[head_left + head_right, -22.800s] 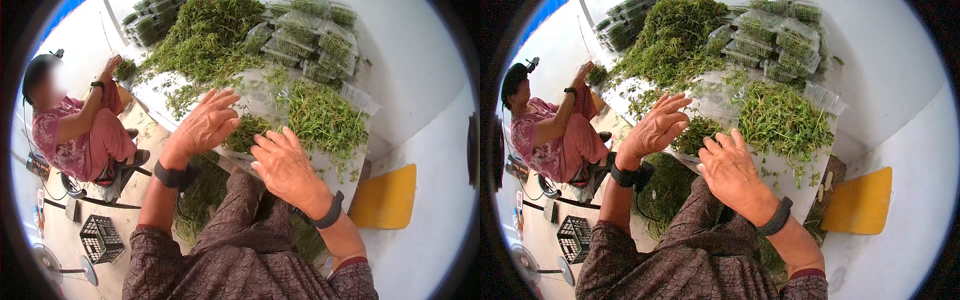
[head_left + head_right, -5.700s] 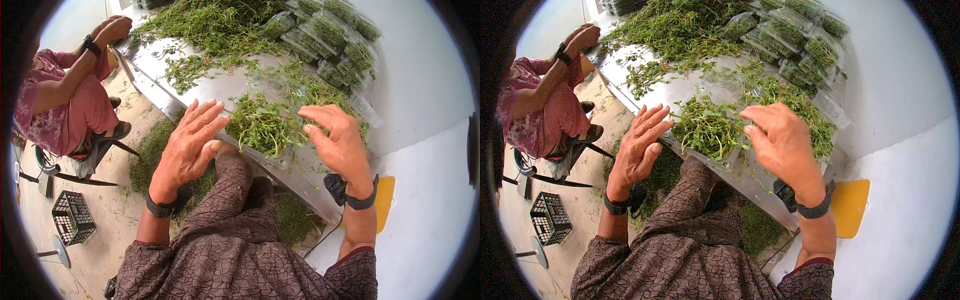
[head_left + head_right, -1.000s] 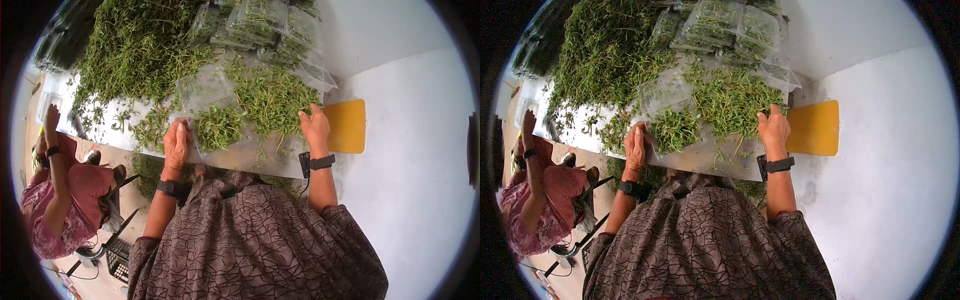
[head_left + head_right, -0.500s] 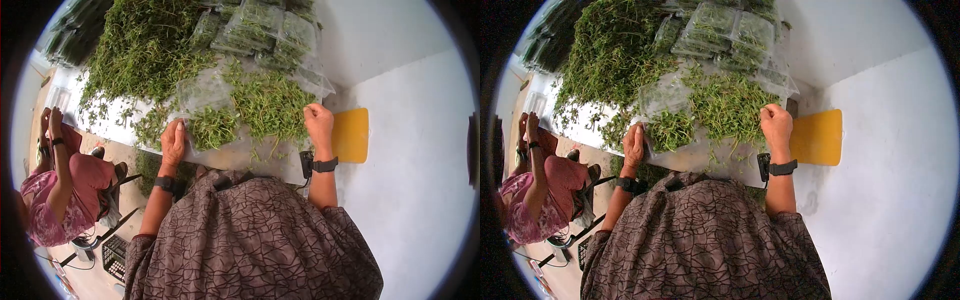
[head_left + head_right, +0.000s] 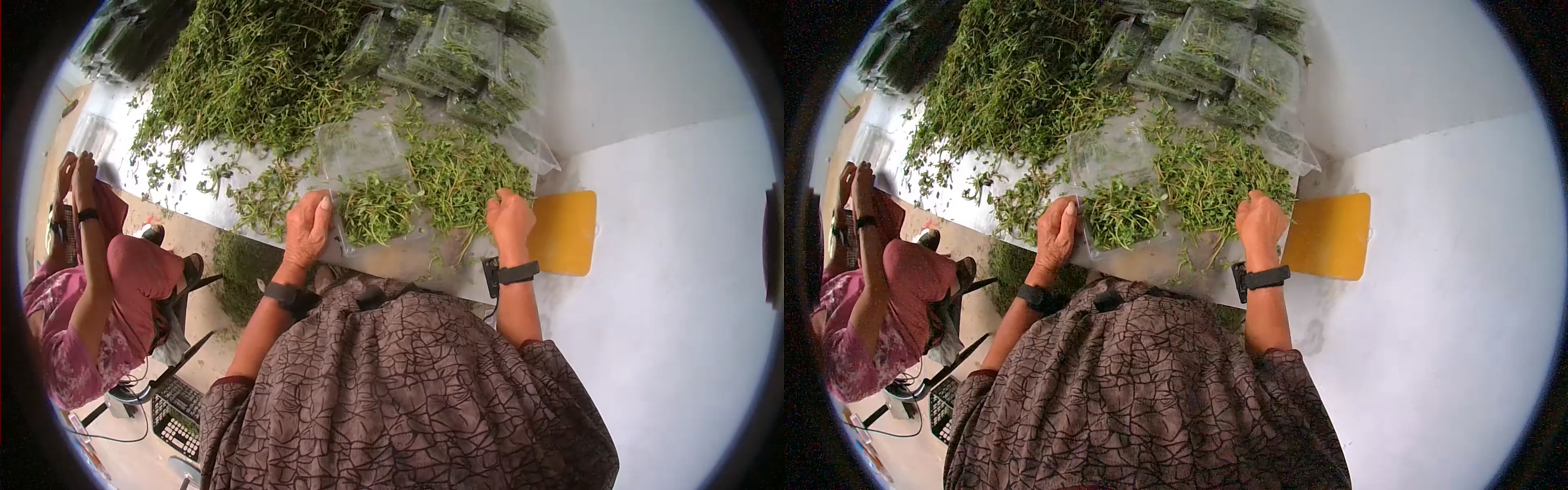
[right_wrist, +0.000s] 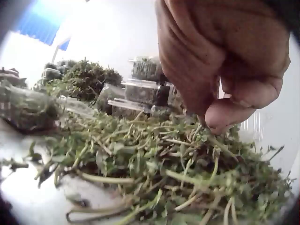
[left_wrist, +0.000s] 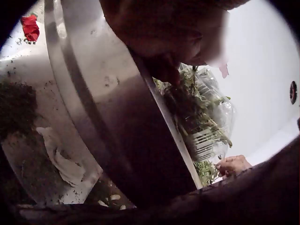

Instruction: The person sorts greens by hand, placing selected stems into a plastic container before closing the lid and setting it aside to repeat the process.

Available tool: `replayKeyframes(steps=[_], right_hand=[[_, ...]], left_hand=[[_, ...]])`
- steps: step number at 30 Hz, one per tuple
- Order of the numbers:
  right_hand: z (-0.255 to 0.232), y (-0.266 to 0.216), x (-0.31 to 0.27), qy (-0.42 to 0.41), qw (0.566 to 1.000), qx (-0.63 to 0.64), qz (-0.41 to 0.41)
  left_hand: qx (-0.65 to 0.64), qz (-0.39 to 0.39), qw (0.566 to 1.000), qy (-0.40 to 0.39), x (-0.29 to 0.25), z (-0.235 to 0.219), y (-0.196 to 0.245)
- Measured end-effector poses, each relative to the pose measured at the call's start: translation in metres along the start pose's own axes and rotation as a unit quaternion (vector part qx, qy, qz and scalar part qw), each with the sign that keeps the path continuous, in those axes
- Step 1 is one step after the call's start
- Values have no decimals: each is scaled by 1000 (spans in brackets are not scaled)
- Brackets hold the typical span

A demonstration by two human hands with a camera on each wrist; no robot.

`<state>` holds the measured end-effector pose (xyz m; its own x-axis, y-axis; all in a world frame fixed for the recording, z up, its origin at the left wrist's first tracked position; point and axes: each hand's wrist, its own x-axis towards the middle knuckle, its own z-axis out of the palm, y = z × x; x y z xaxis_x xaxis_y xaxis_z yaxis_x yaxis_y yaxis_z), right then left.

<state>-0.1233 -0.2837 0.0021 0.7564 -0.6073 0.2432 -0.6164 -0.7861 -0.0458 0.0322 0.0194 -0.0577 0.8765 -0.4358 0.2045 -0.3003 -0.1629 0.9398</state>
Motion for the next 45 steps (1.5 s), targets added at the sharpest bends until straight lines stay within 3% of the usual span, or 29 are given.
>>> replayKeyframes(steps=[2, 3, 5, 9, 11, 15, 18, 22, 25, 27, 28, 33, 36, 38, 41, 43, 45], right_hand=[[-5, 3, 3, 38, 998, 35, 23], [-12, 1, 5, 39, 999, 28, 23], [-32, -2, 8, 24, 991, 80, 107], [-37, -2, 10, 10, 984, 118, 134], [-46, -29, 5, -55, 979, 151, 126], [-32, -64, 6, -85, 986, 124, 76], [-11, -72, 18, -107, 993, 15, 50], [12, -65, 21, -64, 998, 0, 3], [14, -53, 24, -38, 998, 0, -40], [13, -38, 29, 11, 996, 42, -72], [14, -34, 31, 26, 995, 81, -45], [3, -11, 37, -17, 971, 240, 0], [-13, -32, 30, -13, 984, 176, -39], [-13, -45, 27, -87, 995, 43, -33], [8, -49, 24, -96, 994, 38, -27], [16, -42, 26, -94, 994, 39, -26], [16, -31, 28, -13, 997, 39, -61]], left_hand=[[-7, -4, 1000, -18, 0, -3, -1], [-11, -4, 999, -35, 1, -3, -2], [-9, 14, 999, -27, 2, -2, -4], [9, 26, 999, -20, 2, -2, -6], [7, 16, 1000, -24, 2, -1, -7], [9, 9, 1000, -26, 1, -3, -4], [16, 23, 999, -15, 0, -2, -2], [25, -1, 1000, -17, -1, -2, 3], [46, 28, 999, 3, 0, 0, 3], [56, 19, 998, 1, 0, 0, 5], [58, 19, 998, 3, 0, 0, 6], [50, 1, 999, 19, -2, 2, 9], [62, 32, 997, 29, -1, 4, 6], [62, 37, 997, 31, -2, 5, 3], [73, 34, 996, 27, -2, 2, 4], [86, 28, 996, 23, -2, 2, 5], [87, 26, 995, 28, -2, 3, 6]])
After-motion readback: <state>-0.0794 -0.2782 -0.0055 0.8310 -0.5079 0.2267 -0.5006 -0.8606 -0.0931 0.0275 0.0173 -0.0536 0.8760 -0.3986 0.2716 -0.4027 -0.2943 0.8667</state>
